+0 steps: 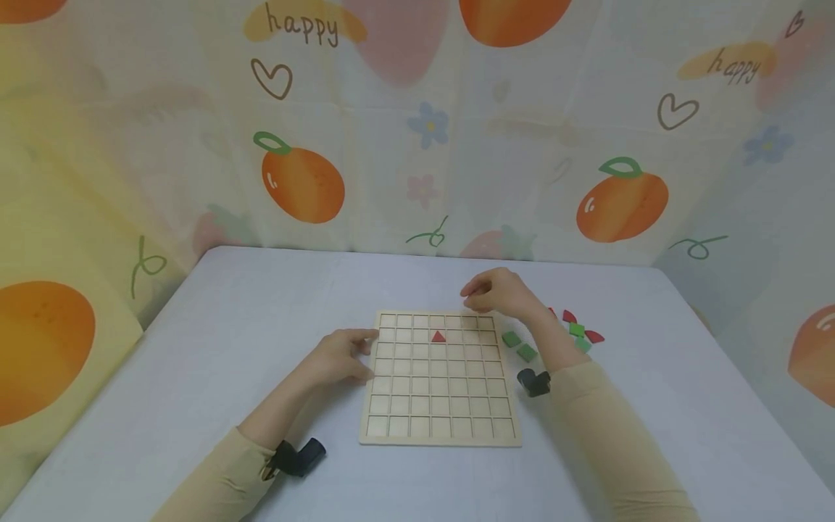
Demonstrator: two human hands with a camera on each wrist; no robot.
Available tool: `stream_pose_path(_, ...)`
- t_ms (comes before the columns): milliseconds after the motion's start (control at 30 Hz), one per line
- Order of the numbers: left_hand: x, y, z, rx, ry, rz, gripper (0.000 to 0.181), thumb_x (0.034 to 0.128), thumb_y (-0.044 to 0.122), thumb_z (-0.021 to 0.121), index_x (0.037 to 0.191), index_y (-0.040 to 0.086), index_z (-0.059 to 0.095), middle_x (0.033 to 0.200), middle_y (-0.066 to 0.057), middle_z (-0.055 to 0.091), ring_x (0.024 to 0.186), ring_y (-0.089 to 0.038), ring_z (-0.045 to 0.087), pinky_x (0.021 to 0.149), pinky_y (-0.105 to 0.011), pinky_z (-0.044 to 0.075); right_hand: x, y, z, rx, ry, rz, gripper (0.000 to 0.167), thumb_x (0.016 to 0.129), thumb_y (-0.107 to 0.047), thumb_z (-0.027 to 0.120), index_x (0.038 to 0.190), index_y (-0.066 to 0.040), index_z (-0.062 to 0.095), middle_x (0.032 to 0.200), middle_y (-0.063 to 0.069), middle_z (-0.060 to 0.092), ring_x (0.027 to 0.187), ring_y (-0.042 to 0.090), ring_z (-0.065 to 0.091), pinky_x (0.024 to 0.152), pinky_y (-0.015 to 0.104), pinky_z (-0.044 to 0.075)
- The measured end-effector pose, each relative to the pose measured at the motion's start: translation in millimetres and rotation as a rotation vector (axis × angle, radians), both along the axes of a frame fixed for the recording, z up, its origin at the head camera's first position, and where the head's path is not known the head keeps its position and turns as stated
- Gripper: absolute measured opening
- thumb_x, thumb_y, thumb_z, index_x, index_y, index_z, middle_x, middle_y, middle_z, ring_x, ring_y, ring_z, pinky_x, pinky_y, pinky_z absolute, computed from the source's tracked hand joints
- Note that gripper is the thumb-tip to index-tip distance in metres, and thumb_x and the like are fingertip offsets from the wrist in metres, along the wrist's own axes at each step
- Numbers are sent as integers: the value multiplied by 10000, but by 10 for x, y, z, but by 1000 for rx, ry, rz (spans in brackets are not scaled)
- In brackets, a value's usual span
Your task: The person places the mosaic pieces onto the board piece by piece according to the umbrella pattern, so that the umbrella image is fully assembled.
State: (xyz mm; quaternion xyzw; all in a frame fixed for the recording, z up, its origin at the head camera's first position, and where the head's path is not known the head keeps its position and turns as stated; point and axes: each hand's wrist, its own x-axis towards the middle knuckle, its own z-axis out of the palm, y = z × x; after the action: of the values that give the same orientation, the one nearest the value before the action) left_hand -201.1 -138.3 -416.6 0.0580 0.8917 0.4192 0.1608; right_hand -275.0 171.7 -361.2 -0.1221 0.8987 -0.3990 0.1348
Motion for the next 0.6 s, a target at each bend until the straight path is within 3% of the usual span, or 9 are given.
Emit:
stream_pose_path(333,-3,4,6,12,-19,-2,790,693,-22,777,1432,38,506,1105,-124,633,635,-115,539,606,-240,486,-63,468,203,41,6,-79,336,937,-208,654,1215,-18,658,1179,180,697,1081,352,678,971,424,546)
stream_pose_path(600,4,0,9,21,-16,0,793,687,-28,772,1432,39,508,1101,-120,627,629,-113,526,604,-241,483,-113,879,219,107,19,-162,381,951,-232,631,1258,-6,629,1254,220,650,1135,378,649,992,454,533)
